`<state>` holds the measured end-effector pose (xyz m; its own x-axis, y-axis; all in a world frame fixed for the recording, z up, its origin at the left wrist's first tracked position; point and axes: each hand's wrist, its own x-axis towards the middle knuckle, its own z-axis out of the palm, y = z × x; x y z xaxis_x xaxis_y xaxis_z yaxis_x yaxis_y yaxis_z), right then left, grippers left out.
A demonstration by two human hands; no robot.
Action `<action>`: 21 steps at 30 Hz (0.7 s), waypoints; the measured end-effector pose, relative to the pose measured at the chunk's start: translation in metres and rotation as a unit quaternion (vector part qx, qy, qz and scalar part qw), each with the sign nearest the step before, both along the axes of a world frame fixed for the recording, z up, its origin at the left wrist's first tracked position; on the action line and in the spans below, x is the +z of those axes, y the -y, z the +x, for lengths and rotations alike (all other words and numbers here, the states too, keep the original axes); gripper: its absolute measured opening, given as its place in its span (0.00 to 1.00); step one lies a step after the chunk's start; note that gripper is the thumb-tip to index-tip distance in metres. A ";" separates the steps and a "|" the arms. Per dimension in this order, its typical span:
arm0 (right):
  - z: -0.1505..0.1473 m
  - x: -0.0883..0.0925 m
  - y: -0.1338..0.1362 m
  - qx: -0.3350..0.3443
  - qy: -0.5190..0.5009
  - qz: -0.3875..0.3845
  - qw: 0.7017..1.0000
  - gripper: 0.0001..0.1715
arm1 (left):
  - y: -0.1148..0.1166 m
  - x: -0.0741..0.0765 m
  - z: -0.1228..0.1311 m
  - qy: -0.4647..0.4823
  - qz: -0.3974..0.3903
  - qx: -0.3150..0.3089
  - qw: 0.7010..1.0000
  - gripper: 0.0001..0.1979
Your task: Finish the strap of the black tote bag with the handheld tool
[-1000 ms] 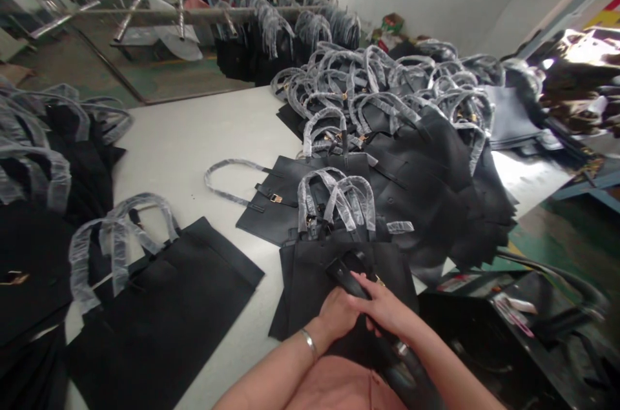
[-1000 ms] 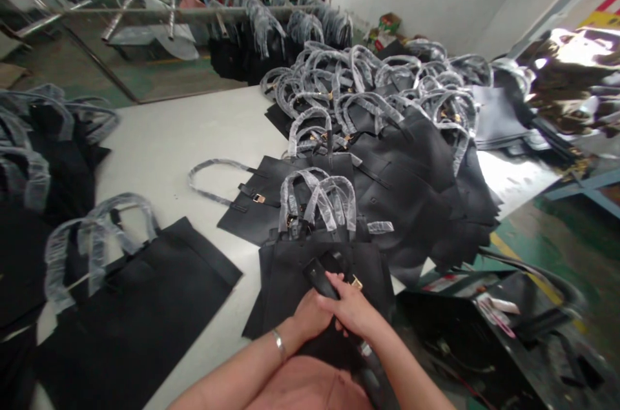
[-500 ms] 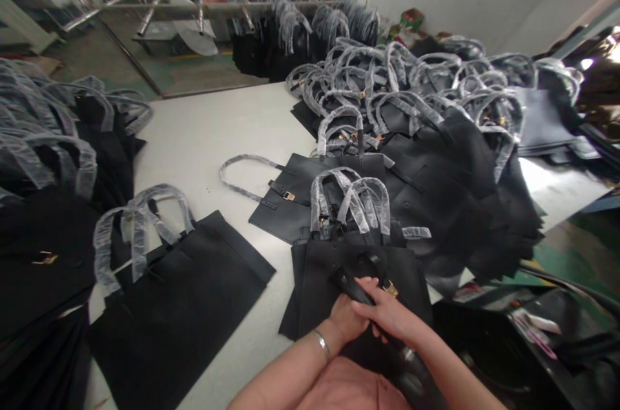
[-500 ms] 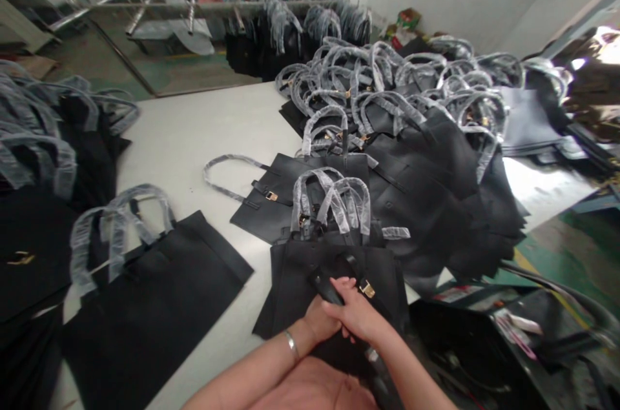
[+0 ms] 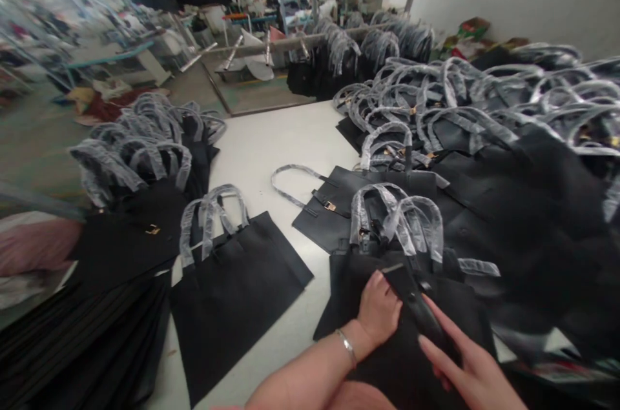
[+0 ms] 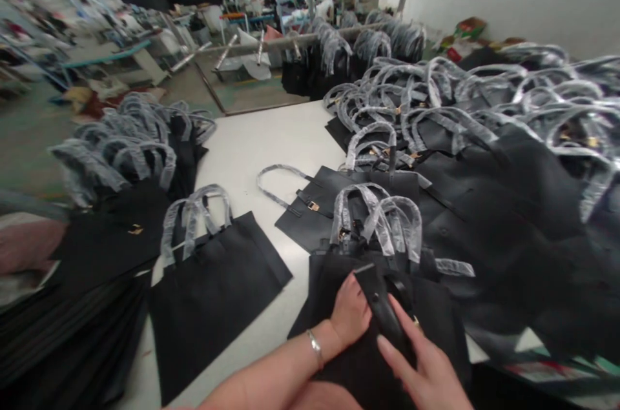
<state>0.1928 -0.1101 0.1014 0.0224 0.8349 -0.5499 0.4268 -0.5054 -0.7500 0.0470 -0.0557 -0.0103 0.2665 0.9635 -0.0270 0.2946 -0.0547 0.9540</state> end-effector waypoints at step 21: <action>0.089 -0.023 0.091 -0.305 -0.018 -0.030 0.952 0.55 | -0.072 0.004 -0.029 -0.452 0.173 0.041 0.874 0.28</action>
<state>0.2817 -0.2010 0.0787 0.4723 0.6401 -0.6060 0.0149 -0.6932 -0.7206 0.0177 0.0162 -0.0060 0.2169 0.9704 0.1057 0.9357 -0.2376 0.2607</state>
